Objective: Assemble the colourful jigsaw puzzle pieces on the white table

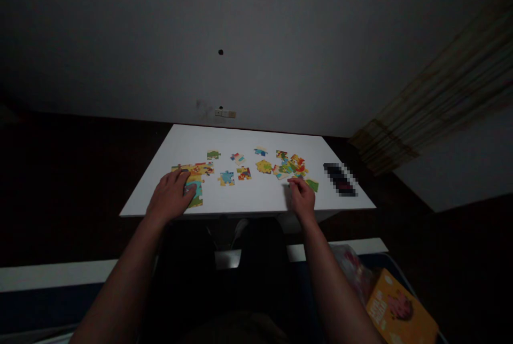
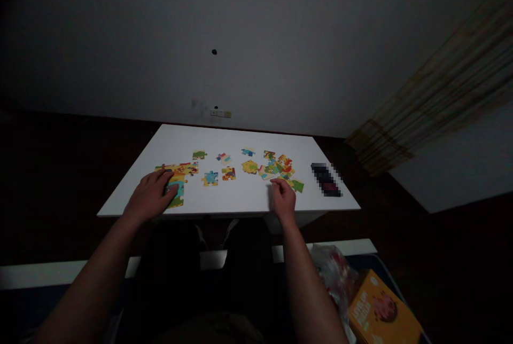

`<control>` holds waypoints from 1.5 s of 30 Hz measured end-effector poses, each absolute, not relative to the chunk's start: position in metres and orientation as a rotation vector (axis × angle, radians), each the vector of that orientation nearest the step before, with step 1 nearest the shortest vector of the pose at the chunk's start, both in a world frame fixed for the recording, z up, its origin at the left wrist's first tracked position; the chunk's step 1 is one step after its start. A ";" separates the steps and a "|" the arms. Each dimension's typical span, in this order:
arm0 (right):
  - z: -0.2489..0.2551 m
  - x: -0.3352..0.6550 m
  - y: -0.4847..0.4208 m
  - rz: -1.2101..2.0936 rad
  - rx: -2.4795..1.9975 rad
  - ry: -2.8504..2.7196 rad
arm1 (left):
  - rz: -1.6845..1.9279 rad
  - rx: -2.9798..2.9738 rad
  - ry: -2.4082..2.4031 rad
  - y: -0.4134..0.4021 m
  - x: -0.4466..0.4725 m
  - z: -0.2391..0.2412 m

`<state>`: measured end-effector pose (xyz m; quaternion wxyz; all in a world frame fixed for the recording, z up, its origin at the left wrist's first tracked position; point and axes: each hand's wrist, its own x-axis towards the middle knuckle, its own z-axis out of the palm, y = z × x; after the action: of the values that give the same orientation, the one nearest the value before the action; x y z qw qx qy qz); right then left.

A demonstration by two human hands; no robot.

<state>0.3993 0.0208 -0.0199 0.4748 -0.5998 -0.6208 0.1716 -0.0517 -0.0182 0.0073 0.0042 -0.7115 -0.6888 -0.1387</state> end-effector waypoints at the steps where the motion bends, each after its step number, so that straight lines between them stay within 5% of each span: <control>1: -0.020 0.397 0.019 0.427 -1.474 -1.507 | -0.436 -2.230 -2.160 -0.018 -0.052 0.007; 29: -0.016 0.383 0.009 0.222 -1.571 -1.730 | -0.448 -2.234 -2.172 -0.017 -0.057 -0.002; 35: -0.001 0.409 0.022 -0.183 -2.069 -1.492 | -0.458 -2.252 -2.132 -0.016 -0.058 -0.004; 45: 0.001 0.422 0.031 0.011 -2.330 -1.472 | -0.520 -2.227 -2.141 -0.022 -0.053 0.003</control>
<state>0.4217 0.0306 0.0013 0.1917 -0.8298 -0.5241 0.0038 -0.0526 -0.0221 0.0027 0.0046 -0.7108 -0.6835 -0.1660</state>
